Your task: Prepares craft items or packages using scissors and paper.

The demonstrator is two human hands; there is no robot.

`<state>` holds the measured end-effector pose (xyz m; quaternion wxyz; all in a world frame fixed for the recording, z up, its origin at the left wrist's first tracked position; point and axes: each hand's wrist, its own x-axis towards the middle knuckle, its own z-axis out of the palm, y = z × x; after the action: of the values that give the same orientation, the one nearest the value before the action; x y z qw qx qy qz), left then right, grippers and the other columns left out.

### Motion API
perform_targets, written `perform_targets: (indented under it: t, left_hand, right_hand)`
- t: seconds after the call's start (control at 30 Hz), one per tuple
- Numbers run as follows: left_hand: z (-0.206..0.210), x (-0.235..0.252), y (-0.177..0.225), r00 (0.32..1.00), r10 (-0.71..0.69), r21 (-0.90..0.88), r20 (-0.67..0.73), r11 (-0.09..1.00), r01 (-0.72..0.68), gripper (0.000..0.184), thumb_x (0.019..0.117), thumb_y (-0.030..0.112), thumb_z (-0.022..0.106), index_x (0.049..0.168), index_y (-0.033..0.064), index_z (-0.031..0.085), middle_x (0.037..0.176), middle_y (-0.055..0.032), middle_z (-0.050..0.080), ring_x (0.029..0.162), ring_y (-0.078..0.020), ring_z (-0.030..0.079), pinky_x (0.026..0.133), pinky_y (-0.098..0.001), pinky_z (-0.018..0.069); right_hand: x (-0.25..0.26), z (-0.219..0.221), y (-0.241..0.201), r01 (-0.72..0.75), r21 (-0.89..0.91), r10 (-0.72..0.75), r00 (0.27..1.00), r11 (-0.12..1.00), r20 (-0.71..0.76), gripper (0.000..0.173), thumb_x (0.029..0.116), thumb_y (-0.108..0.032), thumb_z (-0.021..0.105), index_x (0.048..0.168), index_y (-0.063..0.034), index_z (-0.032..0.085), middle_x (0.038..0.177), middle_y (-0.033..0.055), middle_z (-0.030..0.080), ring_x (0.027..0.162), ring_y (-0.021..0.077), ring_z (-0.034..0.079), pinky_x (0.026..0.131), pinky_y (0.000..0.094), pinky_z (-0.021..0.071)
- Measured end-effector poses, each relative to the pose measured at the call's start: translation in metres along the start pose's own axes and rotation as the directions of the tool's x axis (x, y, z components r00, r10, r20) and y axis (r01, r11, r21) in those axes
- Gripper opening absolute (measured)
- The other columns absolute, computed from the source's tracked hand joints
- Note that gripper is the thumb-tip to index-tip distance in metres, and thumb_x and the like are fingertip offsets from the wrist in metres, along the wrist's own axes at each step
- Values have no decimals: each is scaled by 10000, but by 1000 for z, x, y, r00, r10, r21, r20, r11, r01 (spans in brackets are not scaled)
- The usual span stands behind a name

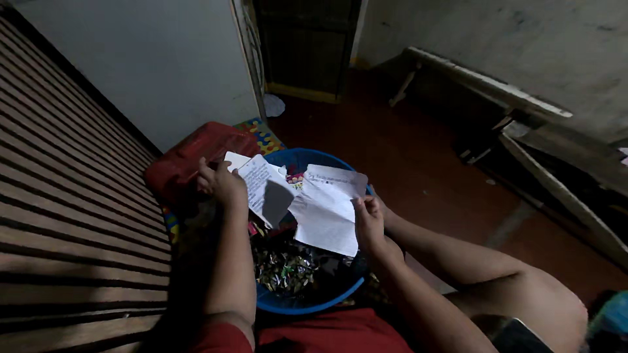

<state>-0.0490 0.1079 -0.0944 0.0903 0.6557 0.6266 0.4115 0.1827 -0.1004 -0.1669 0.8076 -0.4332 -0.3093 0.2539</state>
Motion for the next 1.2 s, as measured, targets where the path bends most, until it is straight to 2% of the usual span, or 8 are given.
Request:
perform_targets:
  t: [0.13, 0.27, 0.33, 0.47, 0.6, 0.73, 1.0, 1.2]
  left_hand:
    - [7, -22, 41, 926, 333, -428, 176, 873, -233, 376, 1003, 236, 649, 1284, -14, 650, 1516, -274, 443, 1402, -432, 429, 1122, -583, 399]
    - [17, -56, 70, 610, 544, -603, 577, 787, -131, 656, 952, 240, 719, 1531, 99, 444, 1547, -142, 471, 1376, -294, 508, 1114, -511, 452]
    - [20, -67, 77, 517, 594, -538, 616, 797, -274, 617, 894, 295, 803, 1435, 97, 583, 1407, -137, 604, 1318, -289, 563, 1118, -530, 446]
    - [19, -73, 80, 519, 608, -367, 602, 787, -496, 470, 885, 377, 803, 1279, 137, 711, 1258, -111, 696, 1236, -315, 614, 1090, -586, 434]
    - [8, -71, 88, 474, 564, -378, 677, 818, -433, 629, 901, 387, 790, 1436, 123, 588, 1335, -130, 650, 1256, -314, 602, 1081, -570, 457]
    - [11, -77, 90, 367, 502, -368, 783, 850, -377, 331, 1010, 315, 653, 1175, 41, 736, 1179, -150, 720, 1162, -295, 662, 1057, -543, 474]
    - [22, -89, 91, 537, 454, -365, 711, 891, -270, 315, 1025, 292, 624, 1078, 6, 745, 1075, -175, 723, 1076, -306, 676, 999, -531, 498]
    - [26, -57, 63, 803, 282, -350, 526, 932, -98, 300, 1037, 256, 616, 1045, -31, 702, 953, -202, 700, 893, -326, 684, 856, -568, 541]
  right_hand:
    - [-1, -3, -2, -98, -79, 102, 994, 992, 47, 29, 1008, -34, 544, 991, -56, 554, 812, -41, 645, 728, 21, 621, 711, 211, 548]
    - [-2, -4, -4, -212, -98, 223, 966, 972, 128, 44, 1029, -65, 525, 1023, -47, 564, 845, -22, 660, 767, 41, 642, 738, 239, 566]
    - [-2, -3, -4, -238, -96, 250, 957, 967, 148, 52, 1025, -61, 533, 1025, -42, 581, 856, -13, 675, 776, 50, 653, 746, 250, 572]
    - [-3, -3, 0, -175, -170, 207, 958, 970, 199, 36, 988, -43, 598, 982, -43, 634, 845, -30, 685, 734, 15, 623, 698, 199, 531]
    - [-9, 0, -3, -94, -362, 209, 932, 928, 296, 116, 995, -88, 607, 1031, 7, 663, 906, 4, 714, 781, 22, 648, 740, 217, 552]
    - [-13, 3, -2, -19, -464, 211, 907, 885, 366, 202, 1005, -134, 610, 1096, 32, 678, 921, 35, 712, 790, 31, 649, 762, 233, 557]
    - [-15, 6, -5, 250, -658, 3, 934, 710, 358, 250, 1005, -195, 611, 943, 35, 688, 781, 83, 648, 684, 88, 588, 676, 255, 511]
    - [-29, 6, -6, 435, -647, 15, 823, 626, 568, 225, 1009, -185, 600, 993, 7, 715, 874, 133, 717, 791, 228, 707, 760, 406, 594]
